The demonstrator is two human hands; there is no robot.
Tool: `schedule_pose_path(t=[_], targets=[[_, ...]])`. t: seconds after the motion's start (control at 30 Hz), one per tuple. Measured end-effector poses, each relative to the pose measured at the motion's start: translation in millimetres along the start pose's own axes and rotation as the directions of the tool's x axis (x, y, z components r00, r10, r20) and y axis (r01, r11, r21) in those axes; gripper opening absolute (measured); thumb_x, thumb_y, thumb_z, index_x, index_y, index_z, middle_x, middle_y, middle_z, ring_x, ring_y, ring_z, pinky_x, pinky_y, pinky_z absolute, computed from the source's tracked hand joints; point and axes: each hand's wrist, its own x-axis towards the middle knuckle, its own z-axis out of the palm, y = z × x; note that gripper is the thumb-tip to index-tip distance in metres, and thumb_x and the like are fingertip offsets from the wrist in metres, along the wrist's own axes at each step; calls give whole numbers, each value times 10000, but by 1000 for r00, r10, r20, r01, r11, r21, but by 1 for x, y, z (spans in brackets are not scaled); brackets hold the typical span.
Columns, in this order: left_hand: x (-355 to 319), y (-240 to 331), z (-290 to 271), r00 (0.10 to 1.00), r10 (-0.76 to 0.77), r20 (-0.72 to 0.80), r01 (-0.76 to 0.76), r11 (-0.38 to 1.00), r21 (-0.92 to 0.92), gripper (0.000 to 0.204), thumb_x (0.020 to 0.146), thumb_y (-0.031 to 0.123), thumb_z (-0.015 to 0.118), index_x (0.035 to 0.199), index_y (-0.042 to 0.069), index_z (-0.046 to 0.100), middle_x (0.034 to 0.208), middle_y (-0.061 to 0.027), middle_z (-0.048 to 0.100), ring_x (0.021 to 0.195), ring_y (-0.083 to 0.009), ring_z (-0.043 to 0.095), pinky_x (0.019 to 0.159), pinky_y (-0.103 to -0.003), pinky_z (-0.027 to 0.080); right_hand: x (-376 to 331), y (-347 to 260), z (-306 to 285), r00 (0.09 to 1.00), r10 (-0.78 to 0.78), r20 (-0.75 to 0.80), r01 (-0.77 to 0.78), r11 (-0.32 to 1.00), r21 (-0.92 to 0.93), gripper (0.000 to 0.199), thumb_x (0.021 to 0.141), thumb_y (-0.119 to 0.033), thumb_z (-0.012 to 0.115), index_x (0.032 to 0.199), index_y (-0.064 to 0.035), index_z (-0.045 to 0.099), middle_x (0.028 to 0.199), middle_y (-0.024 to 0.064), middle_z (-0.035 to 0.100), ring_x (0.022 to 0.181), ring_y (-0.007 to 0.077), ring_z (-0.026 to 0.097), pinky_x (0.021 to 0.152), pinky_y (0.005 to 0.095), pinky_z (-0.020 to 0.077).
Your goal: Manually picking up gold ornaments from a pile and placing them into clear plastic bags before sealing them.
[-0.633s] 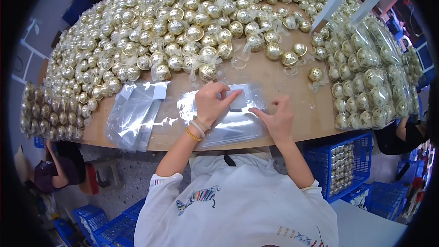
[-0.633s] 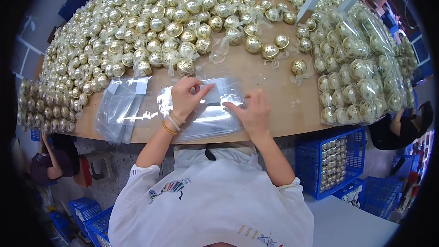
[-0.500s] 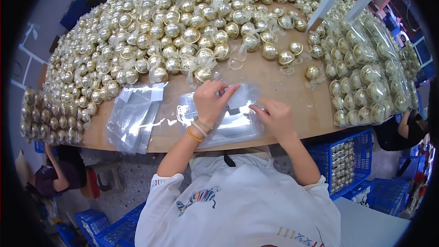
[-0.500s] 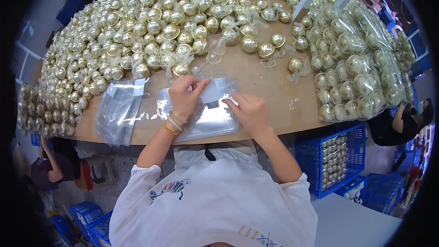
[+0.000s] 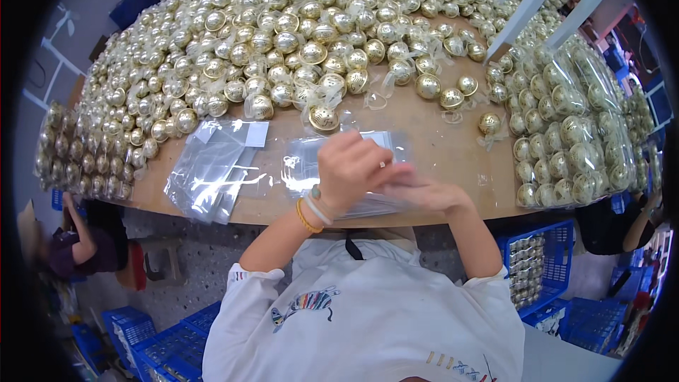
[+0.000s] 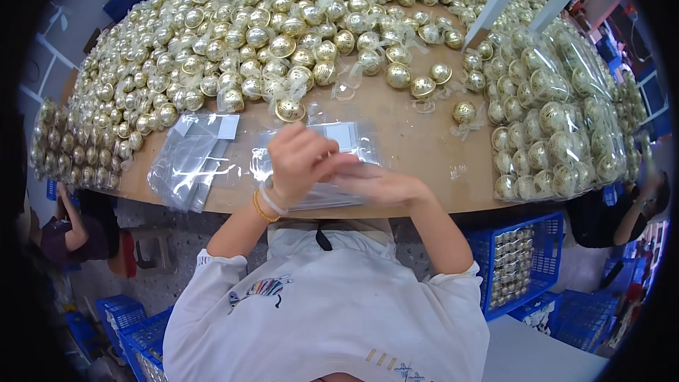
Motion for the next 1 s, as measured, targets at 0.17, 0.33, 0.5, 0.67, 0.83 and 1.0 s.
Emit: schedule_pose_path(t=[0.17, 0.33, 0.5, 0.67, 0.83, 1.0], targets=[[0, 9, -19, 955, -146, 260, 79, 965, 252, 206, 869, 273, 630, 903, 82, 702, 776, -41, 669, 679, -233, 624, 576, -354, 481, 21, 18, -8, 949, 315, 2, -314, 945, -93, 660, 877, -403, 676, 1395, -68, 440, 1217, 52, 639, 1190, 175, 531, 972, 340, 431], [-24, -7, -15, 875, -200, 440, -41, 876, 480, 329, 917, 257, 486, 998, -7, 664, 1079, -153, 675, 1037, -313, 631, 871, -433, 492, 25, 20, 5, 996, 82, -46, -93, 930, -355, 718, 776, -340, 784, 1360, -55, 479, 1232, 87, 629, 1140, 174, 577, 953, 334, 452], [-9, 18, -31, 749, -313, 583, 62, 910, 409, 417, 947, 261, 419, 1219, -9, 584, 1296, -175, 568, 1225, -373, 510, 1027, -495, 390, 36, 39, 6, 978, -178, -107, 156, 970, -189, 673, 692, -263, 826, 1267, -47, 548, 1166, 98, 644, 1059, 208, 620, 913, 329, 484], [-35, -3, -23, 662, -385, 643, 132, 904, 406, 538, 951, 313, 418, 1425, 58, 391, 1466, -148, 401, 1348, -410, 348, 1094, -580, 243, 44, 60, 12, 923, -354, -151, 211, 794, -570, 674, 701, -320, 804, 1261, -49, 546, 1175, 109, 632, 1052, 228, 614, 920, 340, 477], [-80, -26, -10, 727, -362, 584, 194, 923, 332, 575, 922, 323, 442, 1447, 102, 365, 1500, -106, 355, 1380, -385, 294, 1078, -629, 214, -6, 50, -56, 950, 189, -249, -221, 970, -104, 486, 873, -131, 635, 1323, 4, 513, 1127, 143, 663, 992, 172, 621, 755, 321, 520], [-99, -25, 12, 773, -346, 531, 92, 891, 445, 581, 915, 314, 457, 1443, 88, 367, 1507, -105, 340, 1413, -369, 229, 1097, -637, 130, 8, 41, 28, 672, -522, -526, -245, 513, -823, 400, 821, -77, 607, 1205, 23, 555, 1156, 208, 620, 1042, 348, 612, 868, 449, 486]])
